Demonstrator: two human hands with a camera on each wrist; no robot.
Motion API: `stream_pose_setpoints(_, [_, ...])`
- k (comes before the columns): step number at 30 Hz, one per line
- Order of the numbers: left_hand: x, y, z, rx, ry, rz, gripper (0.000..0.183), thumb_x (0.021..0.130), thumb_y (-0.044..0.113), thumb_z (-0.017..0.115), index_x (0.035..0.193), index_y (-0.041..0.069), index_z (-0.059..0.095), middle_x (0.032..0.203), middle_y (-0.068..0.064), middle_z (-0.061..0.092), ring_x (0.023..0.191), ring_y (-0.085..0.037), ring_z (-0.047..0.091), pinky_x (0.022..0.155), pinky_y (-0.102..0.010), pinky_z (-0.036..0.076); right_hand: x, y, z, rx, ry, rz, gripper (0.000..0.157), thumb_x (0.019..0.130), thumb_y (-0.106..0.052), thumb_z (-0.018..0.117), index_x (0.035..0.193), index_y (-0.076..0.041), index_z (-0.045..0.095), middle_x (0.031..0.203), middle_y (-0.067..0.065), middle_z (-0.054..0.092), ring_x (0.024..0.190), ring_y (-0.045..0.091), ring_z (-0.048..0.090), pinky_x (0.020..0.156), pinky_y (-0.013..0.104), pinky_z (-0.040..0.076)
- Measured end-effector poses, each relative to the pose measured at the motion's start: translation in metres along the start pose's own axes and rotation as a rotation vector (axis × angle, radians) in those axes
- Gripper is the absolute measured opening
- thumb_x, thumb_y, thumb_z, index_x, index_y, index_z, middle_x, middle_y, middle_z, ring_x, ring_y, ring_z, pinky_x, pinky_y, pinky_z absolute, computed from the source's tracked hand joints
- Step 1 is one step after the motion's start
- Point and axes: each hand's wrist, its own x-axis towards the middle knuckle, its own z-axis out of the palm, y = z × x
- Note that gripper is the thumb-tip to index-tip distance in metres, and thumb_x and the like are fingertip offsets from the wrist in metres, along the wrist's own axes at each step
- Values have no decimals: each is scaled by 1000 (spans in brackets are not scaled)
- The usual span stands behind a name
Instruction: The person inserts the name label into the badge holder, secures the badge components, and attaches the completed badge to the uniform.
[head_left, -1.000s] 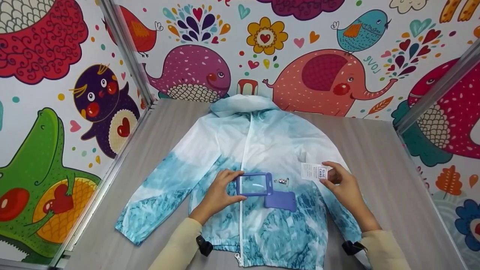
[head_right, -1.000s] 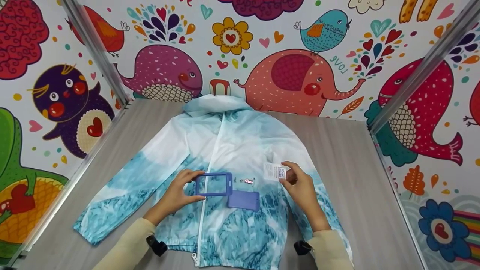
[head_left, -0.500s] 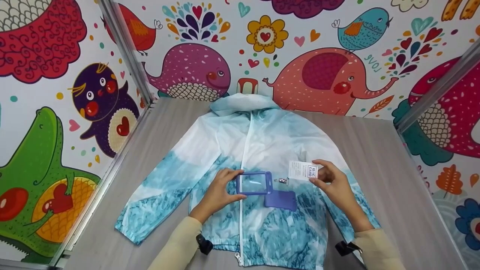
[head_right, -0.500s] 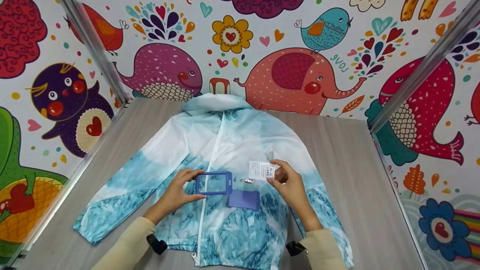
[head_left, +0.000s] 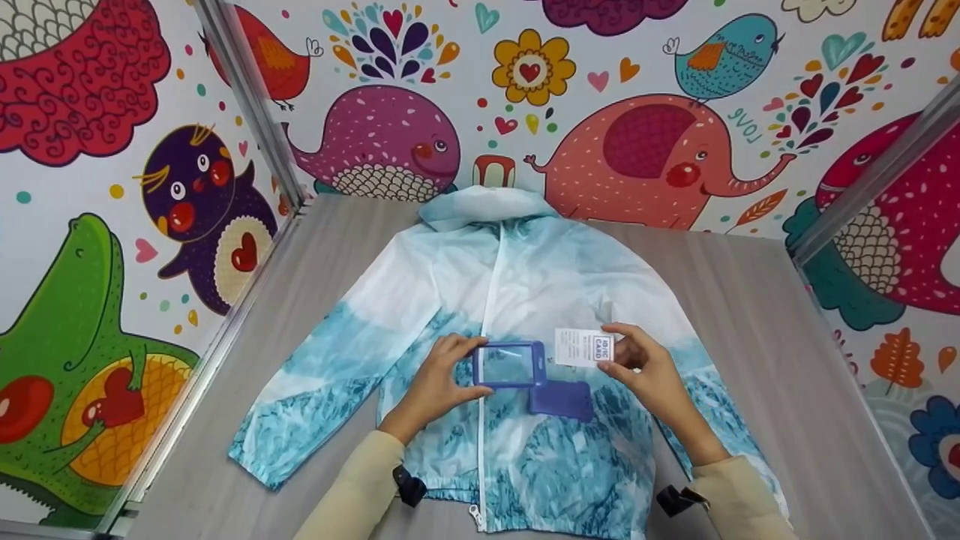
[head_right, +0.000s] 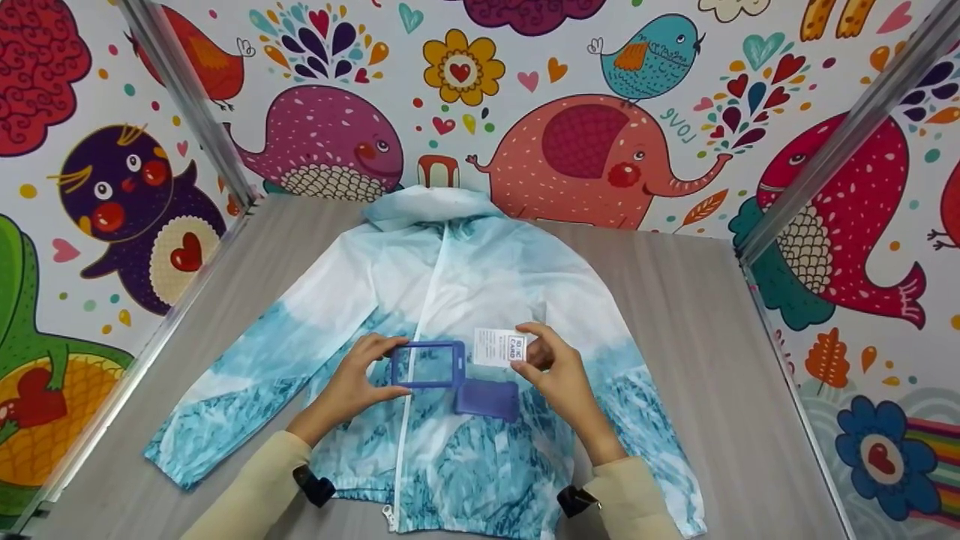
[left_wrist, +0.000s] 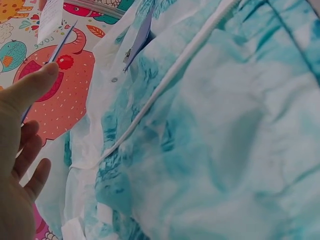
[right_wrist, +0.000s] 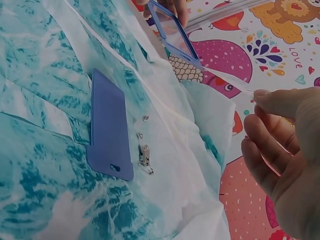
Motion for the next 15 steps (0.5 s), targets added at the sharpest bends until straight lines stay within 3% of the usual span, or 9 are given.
stream_pose_setpoints(5, [1,0,0,-11,-8,10,72,80,41,81,144,27,52,130,-2,56,116,-18,50,94,-44,52,-2,-16,4,19,-25,-24,53,84,5,73,134,-2,57,83,14,64,66,15,60,64,24,51])
stream_pose_setpoints(9, [2,0,0,-17,-11,3,72,80,41,81,144,29,51,130,-1,55,118,-18,50,95,-44,52,-4,-28,5,56,-55,-17,50,86,2,72,134,-1,57,83,15,64,67,16,60,64,24,51])
stream_pose_setpoints(15, [3,1,0,-12,-8,21,72,80,42,80,144,31,50,130,2,55,121,-18,50,96,-45,52,-4,-24,10,109,-80,5,50,86,4,71,134,-1,56,83,16,63,64,13,57,62,22,49])
